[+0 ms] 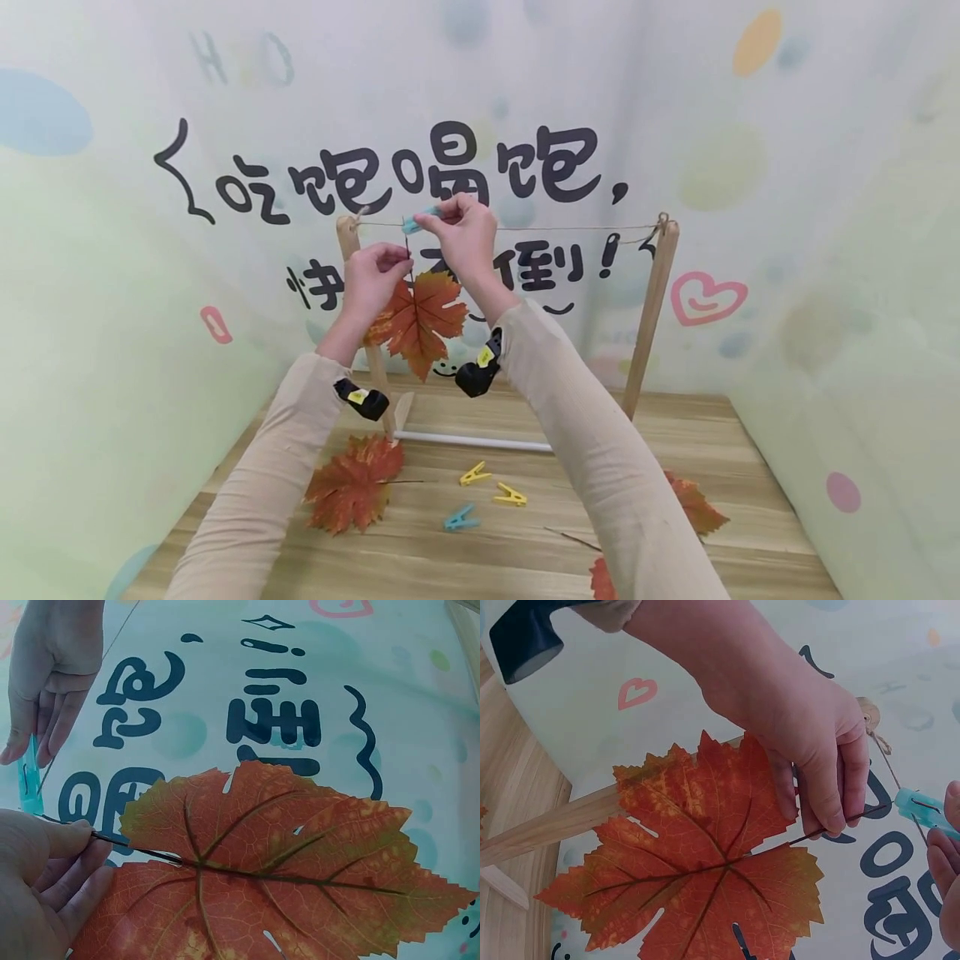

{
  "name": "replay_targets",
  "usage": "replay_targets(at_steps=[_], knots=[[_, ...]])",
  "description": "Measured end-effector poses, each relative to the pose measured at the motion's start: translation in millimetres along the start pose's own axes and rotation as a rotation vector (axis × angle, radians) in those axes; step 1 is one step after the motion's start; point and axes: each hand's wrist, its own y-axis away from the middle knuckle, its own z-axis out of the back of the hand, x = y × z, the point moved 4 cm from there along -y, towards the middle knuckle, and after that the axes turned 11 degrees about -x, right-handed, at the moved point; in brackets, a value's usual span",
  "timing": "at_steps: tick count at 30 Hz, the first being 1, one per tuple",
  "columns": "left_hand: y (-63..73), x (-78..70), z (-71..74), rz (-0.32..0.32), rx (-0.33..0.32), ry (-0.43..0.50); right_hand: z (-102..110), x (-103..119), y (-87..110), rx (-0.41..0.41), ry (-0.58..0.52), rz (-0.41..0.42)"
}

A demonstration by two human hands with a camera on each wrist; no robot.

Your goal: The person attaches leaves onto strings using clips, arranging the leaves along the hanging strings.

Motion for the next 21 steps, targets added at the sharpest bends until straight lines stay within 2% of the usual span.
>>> replay_targets(at_steps=[4, 11, 21], knots=[[-0.1, -1.3, -0.1, -0.009, -0.002, 0.012, -0.9, 1.3, -0.4, -0.006, 0.017, -0.018], [-0.7, -0.3, -0.3, -0.01, -0.002, 0.013, -1.1, -1.0, -0.4, 0.014, 0.003, -0.11], [0.2, -1.8, -0.3, -0.021, -0.007, 0.005, -3.4, -2.8, -1.0, 0.038, -0.019, -0.139]])
